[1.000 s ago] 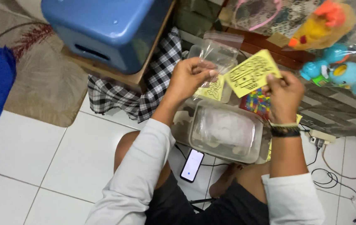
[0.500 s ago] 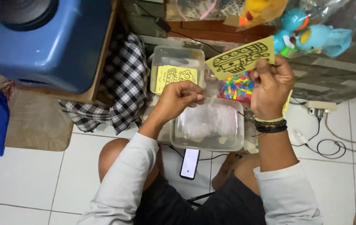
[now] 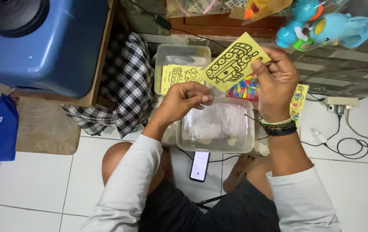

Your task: The person places small plastic blocks into transparent plastic bags with cartoon-animal card inserts. They seal each bag and place them into a plastic container.

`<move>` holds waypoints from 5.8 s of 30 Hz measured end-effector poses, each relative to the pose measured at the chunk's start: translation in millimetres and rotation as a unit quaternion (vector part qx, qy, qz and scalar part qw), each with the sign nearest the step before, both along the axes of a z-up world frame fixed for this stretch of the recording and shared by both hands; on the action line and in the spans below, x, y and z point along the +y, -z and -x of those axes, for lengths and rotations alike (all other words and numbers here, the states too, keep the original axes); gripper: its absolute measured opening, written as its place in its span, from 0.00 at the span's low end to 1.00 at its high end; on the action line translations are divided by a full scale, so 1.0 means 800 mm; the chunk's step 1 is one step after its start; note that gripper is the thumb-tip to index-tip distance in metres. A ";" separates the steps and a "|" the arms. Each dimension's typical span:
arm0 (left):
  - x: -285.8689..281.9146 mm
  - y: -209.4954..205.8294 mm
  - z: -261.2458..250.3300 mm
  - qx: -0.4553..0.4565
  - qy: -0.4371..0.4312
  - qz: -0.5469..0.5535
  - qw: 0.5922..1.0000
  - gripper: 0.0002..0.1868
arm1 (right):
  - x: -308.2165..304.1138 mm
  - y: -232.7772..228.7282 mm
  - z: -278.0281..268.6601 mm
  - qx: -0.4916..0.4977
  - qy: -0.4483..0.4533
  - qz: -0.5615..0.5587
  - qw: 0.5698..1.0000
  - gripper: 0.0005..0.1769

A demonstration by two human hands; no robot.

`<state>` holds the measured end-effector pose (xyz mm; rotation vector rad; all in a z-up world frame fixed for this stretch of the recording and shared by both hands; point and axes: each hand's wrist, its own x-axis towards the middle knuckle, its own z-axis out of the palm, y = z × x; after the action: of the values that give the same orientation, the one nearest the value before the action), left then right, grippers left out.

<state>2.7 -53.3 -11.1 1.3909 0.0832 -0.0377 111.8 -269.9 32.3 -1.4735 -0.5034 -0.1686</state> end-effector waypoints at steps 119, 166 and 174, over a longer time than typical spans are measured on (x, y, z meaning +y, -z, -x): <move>0.010 0.012 -0.002 -0.008 -0.109 0.075 0.991 0.17 | 0.005 0.024 0.010 0.212 -0.141 0.113 0.960 0.07; 0.048 -0.029 -0.004 -0.015 -0.221 0.017 0.975 0.12 | -0.046 0.251 -0.150 0.005 0.038 0.684 0.728 0.15; 0.054 -0.024 -0.003 -0.025 -0.233 0.047 0.971 0.13 | -0.061 0.254 -0.162 0.016 0.068 0.662 0.747 0.14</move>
<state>5.3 -9.9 8.3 1.2475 0.3610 0.3804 241.1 -318.3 -171.3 -2.9196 -0.4851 0.1677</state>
